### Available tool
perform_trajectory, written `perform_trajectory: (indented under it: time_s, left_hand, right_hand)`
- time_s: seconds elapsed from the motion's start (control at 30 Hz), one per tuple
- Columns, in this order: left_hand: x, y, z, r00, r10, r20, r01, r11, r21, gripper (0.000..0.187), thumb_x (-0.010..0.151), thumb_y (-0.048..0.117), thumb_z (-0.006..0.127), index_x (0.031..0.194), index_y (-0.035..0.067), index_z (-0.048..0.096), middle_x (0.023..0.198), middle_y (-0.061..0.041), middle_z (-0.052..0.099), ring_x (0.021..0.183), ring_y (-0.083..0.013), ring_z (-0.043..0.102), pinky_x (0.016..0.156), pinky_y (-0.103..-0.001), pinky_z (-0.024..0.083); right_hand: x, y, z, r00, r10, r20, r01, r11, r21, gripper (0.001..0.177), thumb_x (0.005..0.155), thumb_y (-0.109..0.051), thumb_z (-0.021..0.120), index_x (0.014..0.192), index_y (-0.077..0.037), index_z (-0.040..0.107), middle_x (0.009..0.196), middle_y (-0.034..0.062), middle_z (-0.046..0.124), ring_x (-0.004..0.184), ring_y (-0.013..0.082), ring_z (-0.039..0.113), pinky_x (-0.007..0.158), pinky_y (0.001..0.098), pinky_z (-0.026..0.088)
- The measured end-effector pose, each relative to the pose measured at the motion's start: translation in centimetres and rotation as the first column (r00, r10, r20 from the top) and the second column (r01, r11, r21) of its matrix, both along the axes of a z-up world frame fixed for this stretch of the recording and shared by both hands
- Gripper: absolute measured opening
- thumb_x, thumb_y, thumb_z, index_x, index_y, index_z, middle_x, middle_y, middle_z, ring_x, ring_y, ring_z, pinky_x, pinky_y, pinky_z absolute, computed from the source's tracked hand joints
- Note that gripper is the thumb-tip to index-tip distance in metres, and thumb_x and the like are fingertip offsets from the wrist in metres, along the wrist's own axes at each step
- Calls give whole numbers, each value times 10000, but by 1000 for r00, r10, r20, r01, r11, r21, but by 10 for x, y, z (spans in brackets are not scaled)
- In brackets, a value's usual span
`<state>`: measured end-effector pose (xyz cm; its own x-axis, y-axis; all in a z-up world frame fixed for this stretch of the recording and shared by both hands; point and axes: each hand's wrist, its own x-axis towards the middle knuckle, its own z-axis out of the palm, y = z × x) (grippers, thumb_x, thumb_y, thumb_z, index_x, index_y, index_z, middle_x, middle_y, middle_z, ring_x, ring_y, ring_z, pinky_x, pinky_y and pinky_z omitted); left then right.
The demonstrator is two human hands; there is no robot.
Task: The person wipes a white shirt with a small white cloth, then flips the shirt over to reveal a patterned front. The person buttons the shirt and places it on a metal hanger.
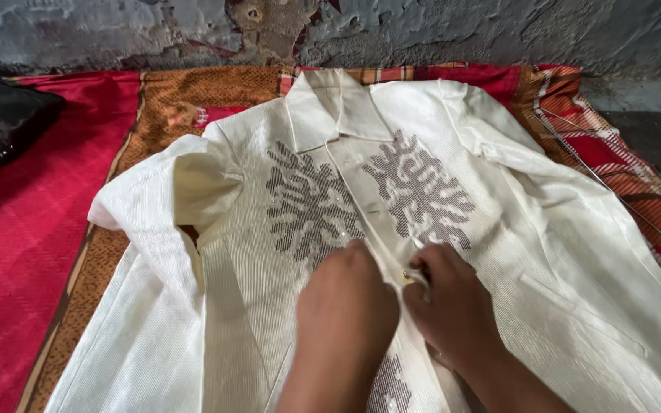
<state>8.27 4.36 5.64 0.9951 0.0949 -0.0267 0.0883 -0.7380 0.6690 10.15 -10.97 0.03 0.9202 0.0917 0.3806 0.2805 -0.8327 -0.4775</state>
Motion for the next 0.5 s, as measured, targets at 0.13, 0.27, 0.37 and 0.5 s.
perform_trajectory:
  time_s: [0.13,0.27,0.37,0.5]
  left_hand:
    - [6,-22,-23,995,74,73,-64,990,-127,199,835,149,711,976,14,672,1020,-155,686,883,-369,700,759,-490,552]
    - [-2,-30,-44,987,4,159,20,989,-146,283,795,180,770,1051,76,710,1018,-133,675,949,-352,668,777,-472,531]
    - [5,-31,-46,974,-6,225,31,994,-107,265,787,141,760,1030,67,689,1024,-133,663,952,-347,659,776,-468,530]
    - [1,-39,-60,963,25,268,14,990,-142,173,845,143,729,961,41,651,1013,-133,665,900,-346,663,748,-473,524]
  right_hand:
    - [3,-17,-11,971,-96,-217,169,923,347,133,876,-118,710,975,-29,715,762,91,699,624,169,609,575,321,488]
    - [6,-24,-20,989,5,-149,56,914,402,145,843,-88,707,951,5,731,796,46,707,630,112,617,577,278,494]
    - [14,-24,-18,987,50,-150,26,883,469,161,840,-63,669,961,16,739,853,25,731,712,88,655,631,256,511]
    - [6,-38,-31,981,163,-101,-69,792,607,150,901,-38,629,967,52,729,875,71,692,821,87,618,747,241,499]
